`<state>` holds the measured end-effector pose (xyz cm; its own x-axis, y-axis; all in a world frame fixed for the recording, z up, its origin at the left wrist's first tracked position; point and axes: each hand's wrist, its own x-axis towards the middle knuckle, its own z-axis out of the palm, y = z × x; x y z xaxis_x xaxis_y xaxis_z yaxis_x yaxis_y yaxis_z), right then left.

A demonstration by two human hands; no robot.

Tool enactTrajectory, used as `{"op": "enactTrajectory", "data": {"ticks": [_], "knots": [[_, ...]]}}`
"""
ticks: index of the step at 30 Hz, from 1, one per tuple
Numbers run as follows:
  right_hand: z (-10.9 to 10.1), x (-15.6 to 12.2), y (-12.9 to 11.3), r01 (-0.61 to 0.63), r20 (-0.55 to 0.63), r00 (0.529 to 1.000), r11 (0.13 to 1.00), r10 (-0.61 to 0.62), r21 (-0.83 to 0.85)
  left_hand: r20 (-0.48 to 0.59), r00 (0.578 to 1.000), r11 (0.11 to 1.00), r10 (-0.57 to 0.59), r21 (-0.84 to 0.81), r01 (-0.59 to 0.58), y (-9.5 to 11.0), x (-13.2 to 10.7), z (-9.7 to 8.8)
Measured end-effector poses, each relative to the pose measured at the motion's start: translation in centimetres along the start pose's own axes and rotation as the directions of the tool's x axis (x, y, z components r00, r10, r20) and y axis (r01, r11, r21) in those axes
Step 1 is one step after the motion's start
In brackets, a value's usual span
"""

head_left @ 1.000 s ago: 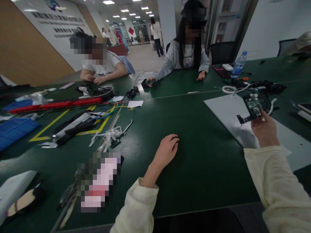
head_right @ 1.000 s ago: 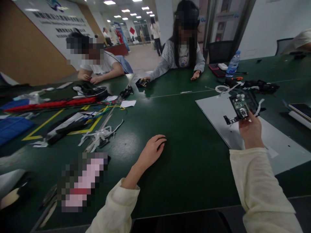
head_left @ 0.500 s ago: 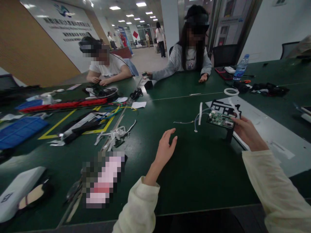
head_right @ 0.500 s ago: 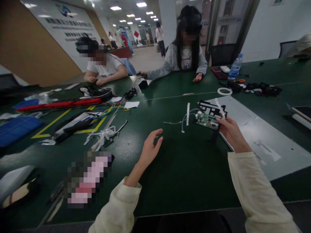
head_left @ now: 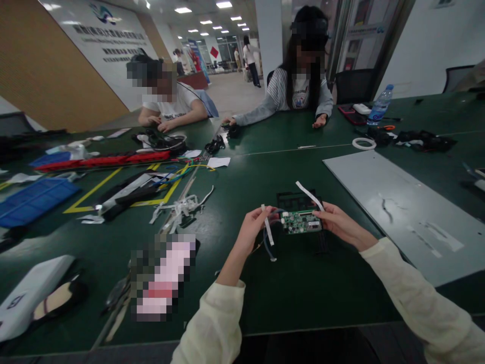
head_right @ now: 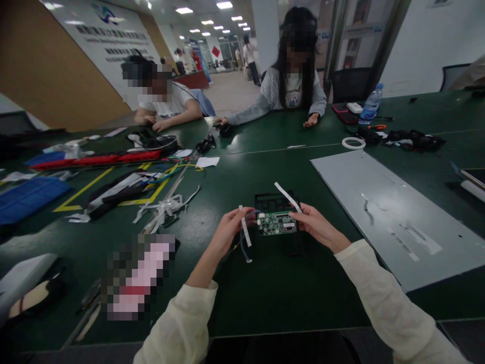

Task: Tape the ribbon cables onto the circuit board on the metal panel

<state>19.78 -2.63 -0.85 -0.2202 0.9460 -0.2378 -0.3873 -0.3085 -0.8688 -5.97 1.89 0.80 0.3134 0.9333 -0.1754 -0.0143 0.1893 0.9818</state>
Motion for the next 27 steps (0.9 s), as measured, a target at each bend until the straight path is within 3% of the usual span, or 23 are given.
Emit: {"op": "enactTrajectory", "data": {"ticks": [19, 27], "knots": [[-0.9, 0.1, 0.7, -0.051, -0.046, 0.998, 0.998, 0.052, 0.026, 0.009, 1.000, 0.999, -0.013, 0.030, 0.013, 0.1, 0.2, -0.3], [-1.2, 0.3, 0.9, -0.030, -0.075, 0.997, 0.997, 0.035, 0.071, 0.179, 0.982, 0.993, -0.066, 0.105, 0.047, 1.1, -0.6, 0.0]]}}
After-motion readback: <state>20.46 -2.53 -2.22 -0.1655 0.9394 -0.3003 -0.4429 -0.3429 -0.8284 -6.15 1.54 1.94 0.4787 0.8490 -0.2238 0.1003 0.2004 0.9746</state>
